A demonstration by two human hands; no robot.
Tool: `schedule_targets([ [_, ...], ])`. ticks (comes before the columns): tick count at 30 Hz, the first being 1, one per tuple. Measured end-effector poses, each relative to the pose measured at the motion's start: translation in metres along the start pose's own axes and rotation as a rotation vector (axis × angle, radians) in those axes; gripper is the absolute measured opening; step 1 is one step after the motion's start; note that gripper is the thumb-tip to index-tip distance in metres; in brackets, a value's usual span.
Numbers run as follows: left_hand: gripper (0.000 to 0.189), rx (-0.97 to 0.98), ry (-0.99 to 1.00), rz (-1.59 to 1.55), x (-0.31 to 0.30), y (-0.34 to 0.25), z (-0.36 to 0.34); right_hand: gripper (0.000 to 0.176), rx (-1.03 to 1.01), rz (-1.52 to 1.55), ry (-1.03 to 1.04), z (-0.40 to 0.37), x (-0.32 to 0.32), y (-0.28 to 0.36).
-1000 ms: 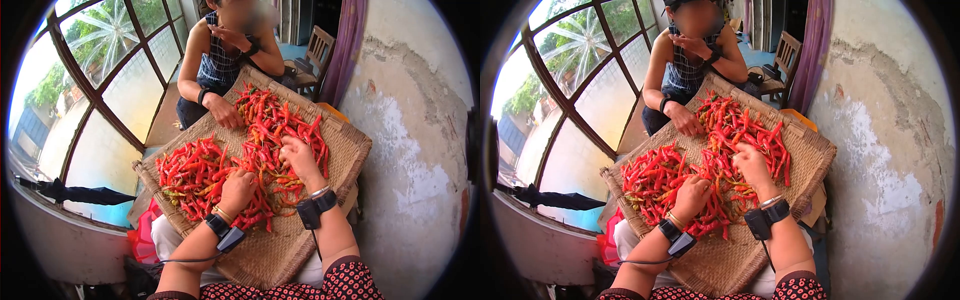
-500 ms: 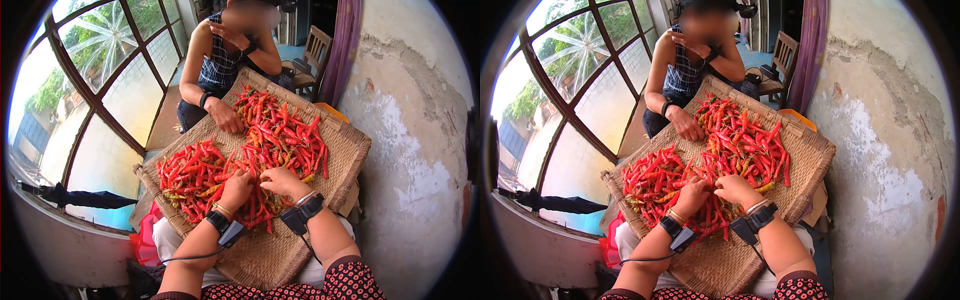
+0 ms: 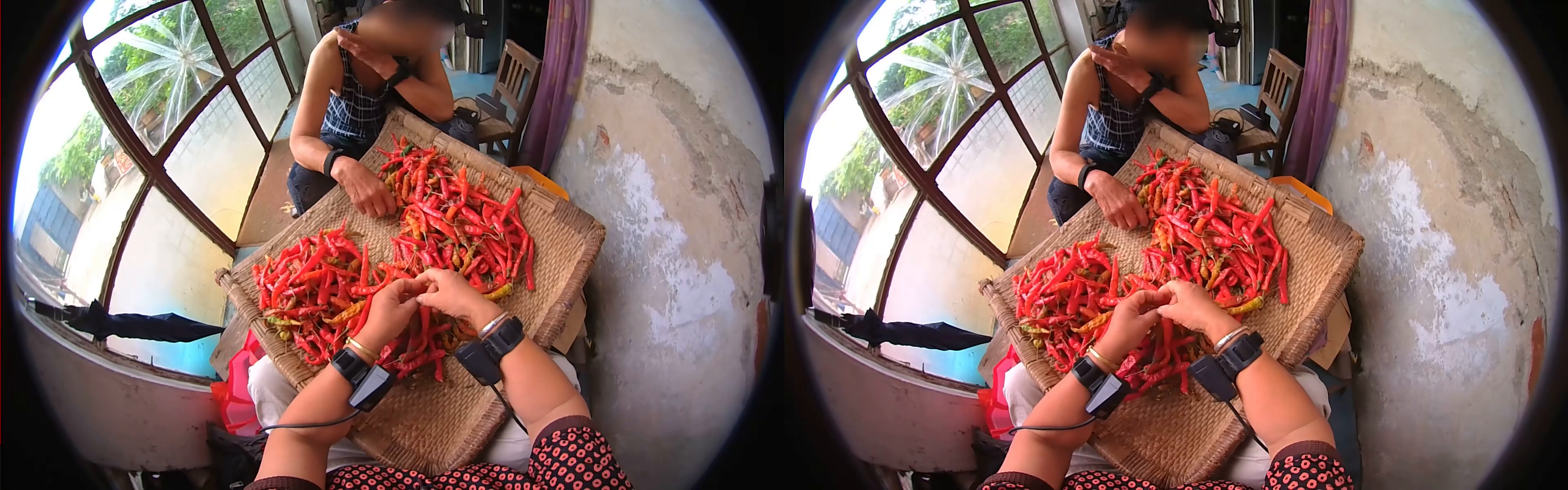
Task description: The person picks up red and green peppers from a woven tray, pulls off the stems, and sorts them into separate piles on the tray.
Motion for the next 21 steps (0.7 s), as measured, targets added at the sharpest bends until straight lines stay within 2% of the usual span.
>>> schedule_targets([
  [1, 0.015, 0.020, -0.017, -0.074, 0.001, -0.002, 0.000, 0.027, 0.021, 0.149, 0.030, 0.000, 0.000, 0.000],
  [5, 0.011, -0.081, -0.028, -0.090, -0.002, -0.006, -0.001, 0.023, 0.072, 0.292, 0.128, -0.010, -0.007, 0.015],
  [7, 0.010, 0.045, -0.077, -0.091, -0.002, -0.004, -0.001, 0.024, 0.167, 0.410, 0.167, -0.020, -0.011, 0.027],
  [8, 0.010, 0.045, -0.078, -0.093, -0.001, -0.004, -0.001, 0.024, 0.168, 0.408, 0.168, -0.019, -0.009, 0.025],
  [10, 0.011, 0.103, -0.138, -0.214, 0.000, -0.009, 0.000, 0.029, -0.033, 0.204, 0.089, -0.017, -0.006, 0.020],
  [13, 0.016, 0.085, -0.181, -0.193, -0.003, -0.012, 0.000, 0.033, -0.085, 0.206, 0.079, -0.017, -0.006, 0.017],
  [14, 0.016, 0.083, -0.182, -0.196, -0.001, -0.014, 0.000, 0.033, -0.082, 0.205, 0.080, -0.019, -0.008, 0.019],
  [16, 0.021, 0.121, -0.348, -0.168, 0.001, -0.022, 0.002, 0.036, 0.044, 0.305, 0.177, -0.026, -0.016, 0.024],
  [18, 0.024, 0.089, -0.325, -0.188, -0.004, -0.026, 0.003, 0.034, 0.034, 0.348, 0.212, -0.030, -0.020, 0.027],
  [20, 0.021, -0.097, -0.089, -0.397, -0.009, -0.026, 0.001, 0.027, 0.014, 0.390, 0.276, -0.033, -0.023, 0.029],
  [21, 0.019, -0.075, -0.032, -0.428, -0.010, -0.025, 0.001, 0.021, -0.006, 0.372, 0.277, -0.030, -0.025, 0.023],
])
Point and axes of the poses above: each hand's wrist, its own z-axis towards the middle knuckle, its own x-axis out of the palm, y = z × x, the point moved 1 cm from there along z, towards the middle knuckle, and after that the axes turned 13 degrees about x, right-handed, at the moved point
